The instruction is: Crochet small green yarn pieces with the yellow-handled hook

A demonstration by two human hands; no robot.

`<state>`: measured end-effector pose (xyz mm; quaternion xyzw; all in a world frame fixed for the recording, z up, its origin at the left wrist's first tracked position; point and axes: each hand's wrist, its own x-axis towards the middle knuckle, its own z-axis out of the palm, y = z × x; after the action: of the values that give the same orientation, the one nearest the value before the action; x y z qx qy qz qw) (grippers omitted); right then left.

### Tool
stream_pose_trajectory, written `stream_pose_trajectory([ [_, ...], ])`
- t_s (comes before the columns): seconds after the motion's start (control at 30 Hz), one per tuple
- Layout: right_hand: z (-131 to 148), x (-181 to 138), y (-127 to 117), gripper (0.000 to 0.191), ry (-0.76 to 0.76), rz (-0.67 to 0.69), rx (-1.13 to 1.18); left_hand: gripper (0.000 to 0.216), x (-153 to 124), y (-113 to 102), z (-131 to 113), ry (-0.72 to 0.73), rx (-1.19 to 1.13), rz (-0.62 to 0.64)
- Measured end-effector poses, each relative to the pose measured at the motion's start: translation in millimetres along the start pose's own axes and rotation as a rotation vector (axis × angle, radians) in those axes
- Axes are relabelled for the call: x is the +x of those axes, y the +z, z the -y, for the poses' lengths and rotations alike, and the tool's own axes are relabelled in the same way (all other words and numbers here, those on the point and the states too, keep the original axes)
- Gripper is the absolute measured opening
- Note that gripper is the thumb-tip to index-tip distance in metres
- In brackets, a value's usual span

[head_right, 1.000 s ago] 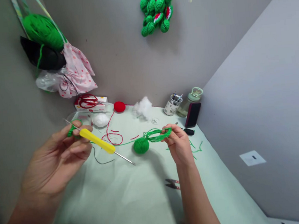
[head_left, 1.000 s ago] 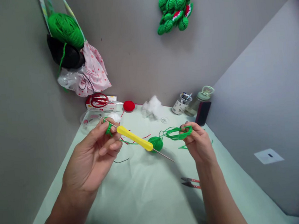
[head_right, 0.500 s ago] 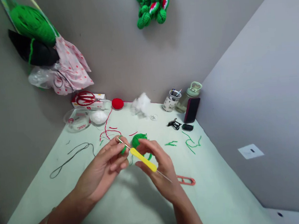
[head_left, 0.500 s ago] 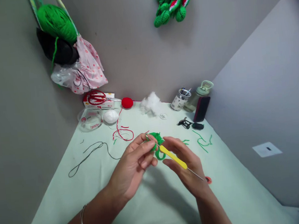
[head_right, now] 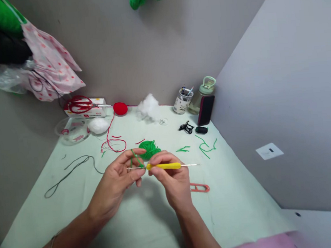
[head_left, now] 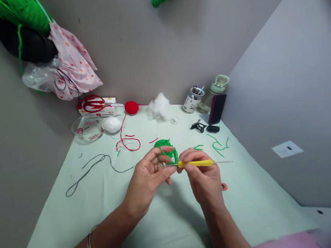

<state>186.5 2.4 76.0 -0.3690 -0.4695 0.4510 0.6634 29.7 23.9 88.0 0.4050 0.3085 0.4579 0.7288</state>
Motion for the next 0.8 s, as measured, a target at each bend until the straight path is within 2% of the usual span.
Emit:
stream_pose_trajectory([
  [0.1, -2, -3, -3, 0.006, -0.019, -0.009, -0.110, 0.037, 0, 1, 1, 0.004, 0.035, -0.016],
  [0.23, -4, -5, -4, 0.025, -0.089, 0.025, -0.205, 0.028, -1, 2, 1, -0.007, 0.070, -0.054],
  [0.47, -1, -2, 2, 0.013, -0.145, -0.017, -0.309, 0.023, 3, 0, 4, -0.006, 0.080, -0.106],
  [0.53, -1, -4, 5, 0.016, -0.219, -0.030, -0.432, 0.028, 3, 1, 4, -0.016, 0.050, -0.105],
  [0.63, -2, -10, 10, 0.029, -0.417, -0.050, -0.641, 0.037, 2, 4, 3, -0.065, -0.041, -0.091],
  [0.7, -2, -13, 12, 0.033, -0.488, -0.072, -0.693, 0.040, 1, 6, 2, -0.115, -0.128, -0.072],
  [0.8, -1, -12, 9, 0.019, -0.373, -0.046, -0.608, 0.043, 2, 7, 1, -0.168, -0.212, -0.046],
])
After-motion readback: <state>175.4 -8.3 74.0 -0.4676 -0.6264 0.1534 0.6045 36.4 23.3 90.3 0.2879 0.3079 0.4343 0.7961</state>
